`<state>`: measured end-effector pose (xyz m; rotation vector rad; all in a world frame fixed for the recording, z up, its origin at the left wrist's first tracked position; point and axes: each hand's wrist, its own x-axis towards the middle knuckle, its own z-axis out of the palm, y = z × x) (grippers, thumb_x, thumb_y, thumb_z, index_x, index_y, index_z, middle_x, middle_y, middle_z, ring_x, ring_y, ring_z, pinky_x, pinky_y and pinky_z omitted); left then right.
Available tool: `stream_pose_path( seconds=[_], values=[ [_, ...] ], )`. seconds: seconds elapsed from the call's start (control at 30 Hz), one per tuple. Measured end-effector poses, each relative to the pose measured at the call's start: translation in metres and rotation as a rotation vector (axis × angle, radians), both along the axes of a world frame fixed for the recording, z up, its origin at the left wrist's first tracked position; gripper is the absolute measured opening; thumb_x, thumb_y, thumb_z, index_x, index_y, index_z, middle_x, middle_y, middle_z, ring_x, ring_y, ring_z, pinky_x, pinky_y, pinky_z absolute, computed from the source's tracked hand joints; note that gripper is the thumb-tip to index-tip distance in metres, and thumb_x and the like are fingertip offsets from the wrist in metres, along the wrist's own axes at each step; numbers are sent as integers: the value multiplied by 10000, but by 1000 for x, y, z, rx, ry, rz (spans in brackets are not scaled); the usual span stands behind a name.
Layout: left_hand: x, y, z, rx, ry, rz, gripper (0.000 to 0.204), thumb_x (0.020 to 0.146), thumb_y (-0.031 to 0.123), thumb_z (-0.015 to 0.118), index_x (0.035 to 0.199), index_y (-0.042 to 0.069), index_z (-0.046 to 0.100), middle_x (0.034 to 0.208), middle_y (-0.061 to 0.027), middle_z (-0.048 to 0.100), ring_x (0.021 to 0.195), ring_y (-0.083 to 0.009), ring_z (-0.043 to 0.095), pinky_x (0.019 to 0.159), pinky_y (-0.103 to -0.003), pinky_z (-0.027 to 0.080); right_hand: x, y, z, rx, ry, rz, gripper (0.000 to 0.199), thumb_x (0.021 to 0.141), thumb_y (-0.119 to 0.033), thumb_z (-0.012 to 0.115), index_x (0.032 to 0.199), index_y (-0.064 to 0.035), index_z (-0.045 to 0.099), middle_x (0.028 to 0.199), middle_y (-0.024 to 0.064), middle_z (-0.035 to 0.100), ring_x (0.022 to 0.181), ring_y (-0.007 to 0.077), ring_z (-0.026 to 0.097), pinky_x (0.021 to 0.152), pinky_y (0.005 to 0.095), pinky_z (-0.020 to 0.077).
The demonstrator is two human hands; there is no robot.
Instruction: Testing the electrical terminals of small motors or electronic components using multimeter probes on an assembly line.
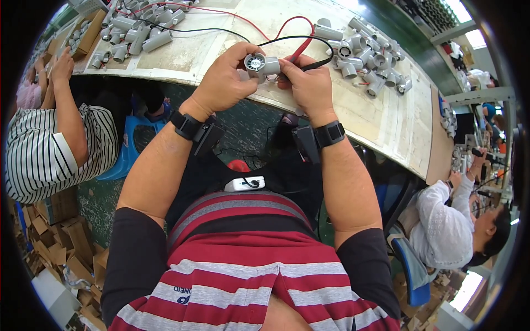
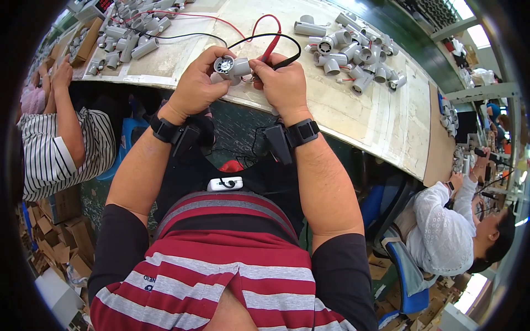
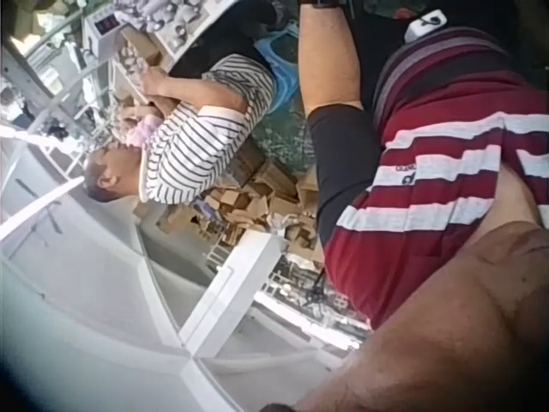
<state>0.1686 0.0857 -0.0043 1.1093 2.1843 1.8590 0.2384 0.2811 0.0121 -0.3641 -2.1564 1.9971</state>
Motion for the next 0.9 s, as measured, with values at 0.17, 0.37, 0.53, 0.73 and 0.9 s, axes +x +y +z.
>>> stream_pose_path(
  seconds=[0.17,0.37,0.53,0.73,0.9],
  values=[
    [1,-2,-4,-13,-34,19,428,781,53,708,1198,70,617,1065,-68,659,960,-184,629,842,-291,516,0,-4,-2,119,37,7,177,958,-153,723,948,22,743,752,48,718,636,99,654,587,245,519],
    [1,0,-4,7,-24,26,416,785,52,707,1190,73,615,1060,-69,656,964,-180,628,843,-291,514,-1,-10,-3,122,67,-39,177,958,-154,715,935,20,741,735,42,711,622,92,640,573,245,505],
    [2,0,-4,11,-65,29,411,787,47,707,1187,75,614,1048,-59,650,948,-170,617,827,-286,512,-2,-12,-1,126,37,-53,183,961,-156,711,936,22,740,733,43,710,619,93,640,567,245,503],
    [1,-1,-6,-21,-126,0,448,819,-60,664,1234,88,586,1097,3,590,984,-74,550,806,-213,477,-4,-11,-1,128,32,-57,187,962,-156,709,936,27,738,740,46,712,615,97,640,564,248,511],
    [-1,0,-11,10,-184,-7,432,817,-50,676,1218,85,588,1075,0,591,943,-74,557,765,-222,480,-4,-12,-3,131,39,-64,192,969,-152,703,925,33,734,744,47,713,618,99,644,566,241,514]
  ],
)
